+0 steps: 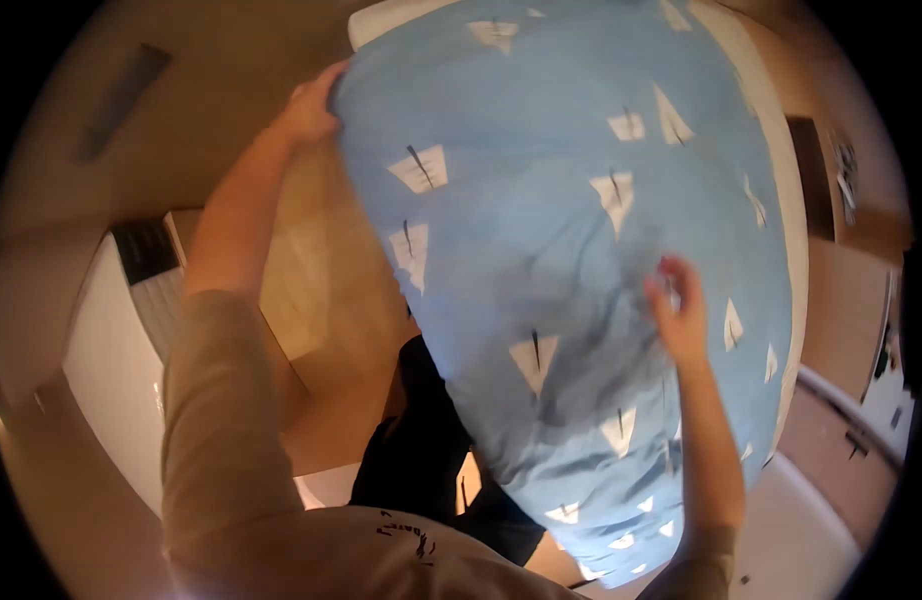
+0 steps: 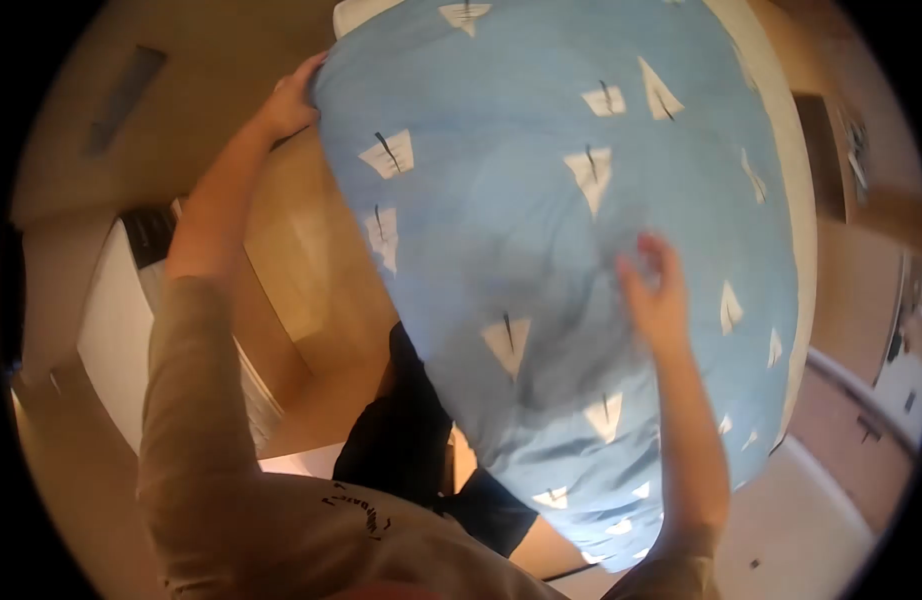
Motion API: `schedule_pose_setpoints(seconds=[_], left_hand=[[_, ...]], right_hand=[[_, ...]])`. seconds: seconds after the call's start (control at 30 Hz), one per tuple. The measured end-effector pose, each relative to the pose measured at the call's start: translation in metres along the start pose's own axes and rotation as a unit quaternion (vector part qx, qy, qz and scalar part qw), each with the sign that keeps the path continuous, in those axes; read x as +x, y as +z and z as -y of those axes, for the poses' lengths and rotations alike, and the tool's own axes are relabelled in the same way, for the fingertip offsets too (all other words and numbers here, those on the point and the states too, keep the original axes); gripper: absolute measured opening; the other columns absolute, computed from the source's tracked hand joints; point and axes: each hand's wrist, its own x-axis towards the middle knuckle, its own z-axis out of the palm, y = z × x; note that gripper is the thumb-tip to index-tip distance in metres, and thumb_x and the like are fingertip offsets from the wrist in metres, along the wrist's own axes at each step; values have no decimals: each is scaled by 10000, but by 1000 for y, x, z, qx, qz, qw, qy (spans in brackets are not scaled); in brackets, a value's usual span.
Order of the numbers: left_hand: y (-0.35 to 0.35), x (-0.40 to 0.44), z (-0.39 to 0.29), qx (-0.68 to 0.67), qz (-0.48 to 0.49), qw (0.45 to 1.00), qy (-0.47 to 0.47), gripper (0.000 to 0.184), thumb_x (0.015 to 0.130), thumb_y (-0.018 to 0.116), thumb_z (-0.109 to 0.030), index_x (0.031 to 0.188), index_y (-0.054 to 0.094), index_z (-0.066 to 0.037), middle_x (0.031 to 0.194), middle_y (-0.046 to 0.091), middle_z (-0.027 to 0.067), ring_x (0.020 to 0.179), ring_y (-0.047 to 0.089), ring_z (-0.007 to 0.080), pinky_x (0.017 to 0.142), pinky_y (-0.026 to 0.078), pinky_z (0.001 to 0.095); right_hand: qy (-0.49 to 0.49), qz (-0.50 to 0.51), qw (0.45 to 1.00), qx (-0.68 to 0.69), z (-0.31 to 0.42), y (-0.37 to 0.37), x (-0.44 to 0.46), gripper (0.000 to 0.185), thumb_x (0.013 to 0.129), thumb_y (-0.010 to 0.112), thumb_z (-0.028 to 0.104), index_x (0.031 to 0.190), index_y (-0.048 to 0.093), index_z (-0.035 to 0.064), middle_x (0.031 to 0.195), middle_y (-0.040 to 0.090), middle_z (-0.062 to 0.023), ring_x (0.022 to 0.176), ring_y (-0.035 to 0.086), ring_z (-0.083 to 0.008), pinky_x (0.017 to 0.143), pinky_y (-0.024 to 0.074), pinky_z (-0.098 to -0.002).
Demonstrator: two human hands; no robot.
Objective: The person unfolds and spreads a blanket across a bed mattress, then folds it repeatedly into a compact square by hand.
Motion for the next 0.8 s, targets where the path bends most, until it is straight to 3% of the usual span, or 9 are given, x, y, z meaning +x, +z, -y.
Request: schedule_pose_setpoints(seconds=[0.1,0.17,0.27,0.3,0.4,0.6,0.67,0.73,0.8], left_hand=[[-2,5,-15,39,102,992,-57,724,620,666,-85,1322,492,-117,1218,554,202,1131,519,363,974,441,399],[10,17,3,55,135,989,-33,659,625,658,-92,1273,537,-101,1182,568,215,1102,524,360,937,459,408],[17,22,34,34,88,995,-6,553,654,631,-89,1205,582,-66,1101,604,195,1046,553,312,888,483,388],[18,19,43,16,55,998,-3,517,667,620,-86,1183,593,-52,1070,618,181,1026,566,288,873,490,377],[-30,20,60,-340,138,921,-132,427,704,597,-68,1129,606,-24,1023,621,107,972,589,209,847,494,308],[8,-4,102,-442,-123,868,-190,394,796,647,-159,1161,531,-63,1105,571,53,1006,575,195,834,488,355],[38,-33,69,-607,-155,722,-293,450,829,673,-249,1202,479,-91,1180,538,64,1107,527,227,879,475,452],[81,-77,69,-778,24,592,-210,549,834,687,-307,1284,436,-117,1255,496,83,1186,472,244,917,450,514],[119,-108,21,-737,17,635,-231,592,841,688,-289,1337,425,-99,1262,516,89,1156,502,247,932,455,480]], right_hand=[[-2,-37,998,43,19,57,192,823,737,786,396,1314,415,-58,1352,449,-210,1205,491,-282,968,421,-364],[131,-18,991,37,67,91,264,901,742,760,467,1356,366,-61,1252,531,-225,1164,526,-253,930,443,-360],[49,-11,971,-235,78,113,312,839,768,713,506,1309,439,-74,1065,634,-230,1045,600,-263,854,472,-346],[25,-47,991,-123,78,107,318,744,774,701,502,1217,516,-65,976,655,-218,981,621,-292,825,479,-350],[-235,-175,938,-187,134,92,336,549,809,661,460,1034,614,-38,806,668,-180,816,631,-374,747,491,-380],[-22,-123,936,-328,111,211,395,526,933,404,426,1079,595,-42,1071,614,-291,1047,579,-432,929,444,-488],[-171,-174,933,-265,103,197,353,529,900,497,343,1205,489,-89,1088,588,-312,1032,563,-445,920,439,-481],[-326,-195,889,-255,99,178,297,524,851,586,294,1222,473,-58,1097,587,-275,1025,550,-432,905,410,-512],[-448,-107,865,-198,89,152,220,469,765,640,219,1167,525,7,1233,517,-229,1148,467,-425,968,293,-603]])
